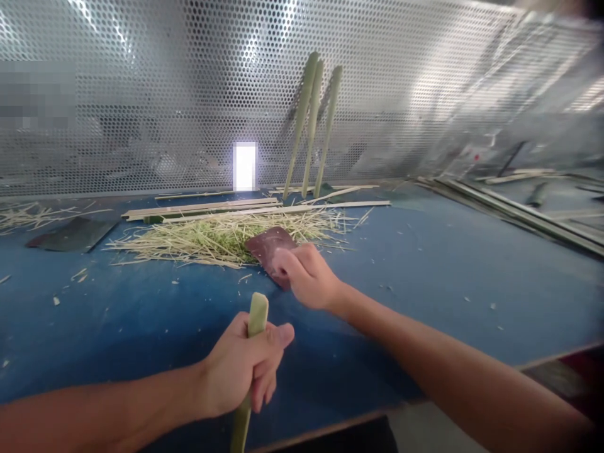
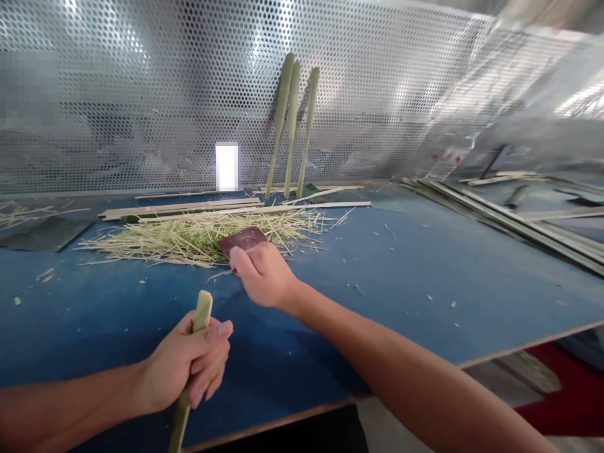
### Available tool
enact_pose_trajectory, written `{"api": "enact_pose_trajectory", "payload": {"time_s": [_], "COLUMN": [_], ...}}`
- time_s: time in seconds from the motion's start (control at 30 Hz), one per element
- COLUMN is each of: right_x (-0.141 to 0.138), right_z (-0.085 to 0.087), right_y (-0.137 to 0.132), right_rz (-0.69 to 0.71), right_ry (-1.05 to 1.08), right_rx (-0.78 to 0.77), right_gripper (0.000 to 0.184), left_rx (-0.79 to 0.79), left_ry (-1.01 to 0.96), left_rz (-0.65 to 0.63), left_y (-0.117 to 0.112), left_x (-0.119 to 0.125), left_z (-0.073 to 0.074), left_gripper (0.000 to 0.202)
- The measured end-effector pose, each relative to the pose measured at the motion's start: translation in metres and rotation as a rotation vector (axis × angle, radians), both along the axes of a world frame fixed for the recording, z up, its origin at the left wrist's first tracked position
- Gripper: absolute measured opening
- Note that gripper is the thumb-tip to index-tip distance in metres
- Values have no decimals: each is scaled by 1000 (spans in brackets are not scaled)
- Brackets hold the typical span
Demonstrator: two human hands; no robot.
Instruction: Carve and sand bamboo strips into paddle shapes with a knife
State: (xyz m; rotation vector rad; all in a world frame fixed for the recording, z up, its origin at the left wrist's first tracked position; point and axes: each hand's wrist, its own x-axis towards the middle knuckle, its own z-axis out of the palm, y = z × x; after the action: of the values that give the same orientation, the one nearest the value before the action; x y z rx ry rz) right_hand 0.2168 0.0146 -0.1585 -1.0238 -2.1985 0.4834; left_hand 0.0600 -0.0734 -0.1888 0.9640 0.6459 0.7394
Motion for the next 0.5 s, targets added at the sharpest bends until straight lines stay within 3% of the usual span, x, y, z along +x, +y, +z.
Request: {"api": "enact_pose_trajectory", "payload": {"time_s": [0.1, 0.2, 0.5], "right_x": [-7, -11, -17], "right_z": [-1, -1, 2], "right_y": [-10, -13, -23], "right_rz": [149, 213, 78], "right_ry": [13, 11, -67], "right_rx": [-68, -97, 102], "right_gripper": [48, 51, 49], "left_rx": [-11, -41, -64], "left_ry": [0, -5, -29], "left_rz": [-6, -11, 1], "left_y": [2, 2, 1], "left_x": [1, 2, 2], "left_z": [-3, -4, -2], "left_gripper": [69, 69, 69]}}
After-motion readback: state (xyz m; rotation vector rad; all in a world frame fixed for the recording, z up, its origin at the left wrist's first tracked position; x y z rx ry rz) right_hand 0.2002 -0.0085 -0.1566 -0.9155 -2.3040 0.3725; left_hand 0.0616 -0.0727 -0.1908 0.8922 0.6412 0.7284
